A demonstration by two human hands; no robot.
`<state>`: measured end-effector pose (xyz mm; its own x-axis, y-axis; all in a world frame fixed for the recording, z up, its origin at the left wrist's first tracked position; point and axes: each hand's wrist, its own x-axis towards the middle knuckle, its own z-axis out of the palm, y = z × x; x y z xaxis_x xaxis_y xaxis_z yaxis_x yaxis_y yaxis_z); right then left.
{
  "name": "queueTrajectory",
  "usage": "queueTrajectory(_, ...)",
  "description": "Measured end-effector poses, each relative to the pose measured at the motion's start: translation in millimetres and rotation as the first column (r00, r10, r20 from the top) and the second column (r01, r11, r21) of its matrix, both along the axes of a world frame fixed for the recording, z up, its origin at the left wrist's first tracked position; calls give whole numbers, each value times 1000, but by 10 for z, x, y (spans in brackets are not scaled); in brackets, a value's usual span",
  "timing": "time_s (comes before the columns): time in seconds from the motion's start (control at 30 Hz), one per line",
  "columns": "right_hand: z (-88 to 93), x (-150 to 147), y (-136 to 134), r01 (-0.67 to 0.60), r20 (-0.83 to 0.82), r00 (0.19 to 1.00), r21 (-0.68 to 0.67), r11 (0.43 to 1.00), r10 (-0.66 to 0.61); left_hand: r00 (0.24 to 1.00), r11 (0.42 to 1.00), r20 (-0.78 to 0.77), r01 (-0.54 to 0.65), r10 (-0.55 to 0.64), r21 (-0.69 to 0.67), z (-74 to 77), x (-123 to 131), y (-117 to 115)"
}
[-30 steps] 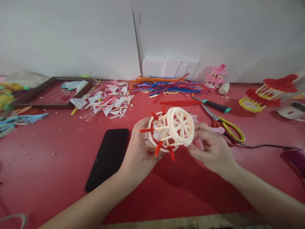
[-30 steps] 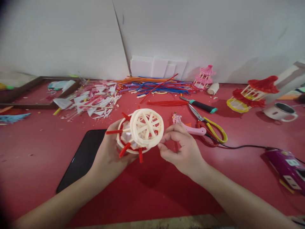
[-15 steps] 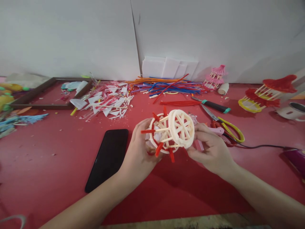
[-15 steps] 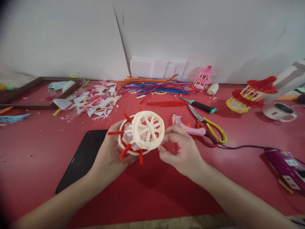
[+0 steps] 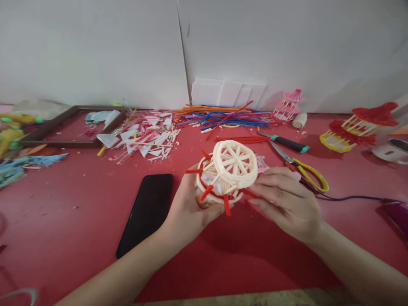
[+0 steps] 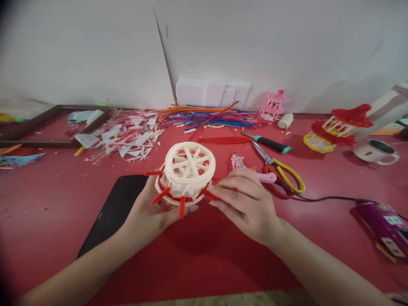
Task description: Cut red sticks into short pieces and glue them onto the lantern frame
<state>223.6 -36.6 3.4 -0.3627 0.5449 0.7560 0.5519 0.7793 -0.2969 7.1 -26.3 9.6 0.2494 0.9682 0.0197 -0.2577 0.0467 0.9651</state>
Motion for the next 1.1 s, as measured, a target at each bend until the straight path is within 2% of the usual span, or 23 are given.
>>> queueTrajectory(0.3,-5,-9,4,-59,-44,997,-21,998,58,1000,999,5,29,-29,26,-10,-11,-6)
queueTrajectory(0.43,3,-2,-3,-44,-42,998,-22,999,43,999,999,20,41,-42,30,-27,-19,-6)
queueTrajectory(0.8,14,-9,-21,-18,-19,1000,-12,1000,18,998,997,-64,27,-22,73,-53,-23,-12)
queueTrajectory(1.1,26,-9,-27,-1,31,1000,52,999,-1,996,996,-74,52,-47,71,-120,-45,2)
